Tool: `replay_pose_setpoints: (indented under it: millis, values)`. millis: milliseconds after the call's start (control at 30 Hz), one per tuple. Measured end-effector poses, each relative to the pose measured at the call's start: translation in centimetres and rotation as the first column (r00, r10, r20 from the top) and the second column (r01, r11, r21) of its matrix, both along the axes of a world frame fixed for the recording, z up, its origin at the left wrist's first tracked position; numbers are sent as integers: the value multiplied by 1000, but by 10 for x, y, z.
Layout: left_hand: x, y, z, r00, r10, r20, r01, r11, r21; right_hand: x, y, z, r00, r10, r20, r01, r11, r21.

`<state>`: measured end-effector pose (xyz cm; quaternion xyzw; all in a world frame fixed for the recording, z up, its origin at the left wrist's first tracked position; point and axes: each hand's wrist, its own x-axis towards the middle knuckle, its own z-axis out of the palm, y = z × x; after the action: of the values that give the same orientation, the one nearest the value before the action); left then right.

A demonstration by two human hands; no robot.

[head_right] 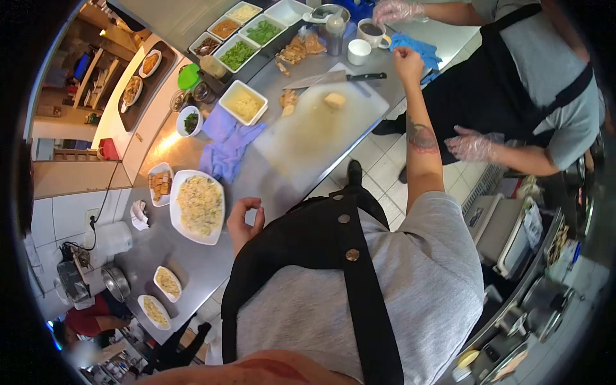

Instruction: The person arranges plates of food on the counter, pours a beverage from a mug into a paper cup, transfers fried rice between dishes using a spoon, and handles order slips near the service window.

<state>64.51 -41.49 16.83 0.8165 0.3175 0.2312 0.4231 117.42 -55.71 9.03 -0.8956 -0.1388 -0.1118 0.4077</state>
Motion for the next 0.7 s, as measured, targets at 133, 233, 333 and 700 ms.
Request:
replay_pose_setpoints:
  millis: [133,233,333,700]
  values:
    - [72,-20,-11,996,70,47,-64,991,-120,108,13,-24,986,158,-47,-158,987,5]
    - [105,-38,-31,994,107,18,-103,981,-166,142,32,-28,926,353,-135,-332,931,151]
    - [123,-58,-52,990,139,-29,-142,969,-204,156,50,-28,824,529,-203,-469,839,277]
    - [111,-31,-134,883,437,-169,-469,823,-320,161,73,-30,736,668,-111,-580,707,405]
